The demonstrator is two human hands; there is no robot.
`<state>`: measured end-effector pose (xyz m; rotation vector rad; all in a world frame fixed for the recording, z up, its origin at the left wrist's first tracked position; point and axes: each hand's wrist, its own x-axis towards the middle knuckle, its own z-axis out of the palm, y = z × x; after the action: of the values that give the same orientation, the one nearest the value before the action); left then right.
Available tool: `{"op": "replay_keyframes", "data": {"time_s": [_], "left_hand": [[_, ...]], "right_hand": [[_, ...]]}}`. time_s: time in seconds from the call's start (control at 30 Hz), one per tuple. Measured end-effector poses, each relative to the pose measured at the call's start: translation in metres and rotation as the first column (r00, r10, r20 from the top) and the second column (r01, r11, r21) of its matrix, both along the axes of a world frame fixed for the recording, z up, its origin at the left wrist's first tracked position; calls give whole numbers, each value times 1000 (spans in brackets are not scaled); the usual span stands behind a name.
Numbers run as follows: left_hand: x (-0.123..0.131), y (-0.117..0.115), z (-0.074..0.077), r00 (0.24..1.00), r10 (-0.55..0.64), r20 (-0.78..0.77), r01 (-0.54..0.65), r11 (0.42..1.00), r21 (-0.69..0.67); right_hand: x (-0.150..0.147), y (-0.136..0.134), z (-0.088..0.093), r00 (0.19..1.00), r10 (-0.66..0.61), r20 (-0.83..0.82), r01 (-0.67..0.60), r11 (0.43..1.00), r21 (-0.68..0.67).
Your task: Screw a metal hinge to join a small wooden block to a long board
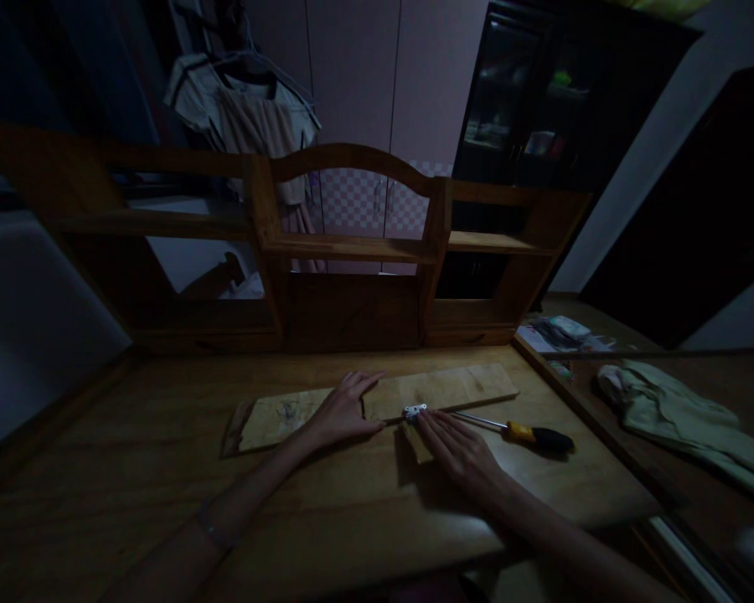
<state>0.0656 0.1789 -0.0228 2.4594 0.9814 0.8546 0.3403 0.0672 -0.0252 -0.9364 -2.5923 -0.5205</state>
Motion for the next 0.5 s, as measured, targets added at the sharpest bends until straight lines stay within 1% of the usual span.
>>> {"op": "replay_keyframes", "data": {"time_s": [0.17, 0.23, 0.37, 0.5], "left_hand": [[0, 0, 1, 1000, -3, -7, 3, 1000, 0], [0, 0, 2, 1000, 1, -7, -1, 1000, 0], [1, -1, 3, 1000, 8, 3, -8, 1000, -5], [1, -1, 2, 1000, 11, 13, -11, 1000, -9]], "right_hand": [[-4, 0, -2, 1000, 0, 27, -2, 999, 51], [-4, 0, -2, 1000, -19, 24, 18, 999, 44], [-1, -4, -1, 996, -88, 27, 89, 996, -10], [11, -12, 2, 983, -182, 3, 182, 983, -38]]}}
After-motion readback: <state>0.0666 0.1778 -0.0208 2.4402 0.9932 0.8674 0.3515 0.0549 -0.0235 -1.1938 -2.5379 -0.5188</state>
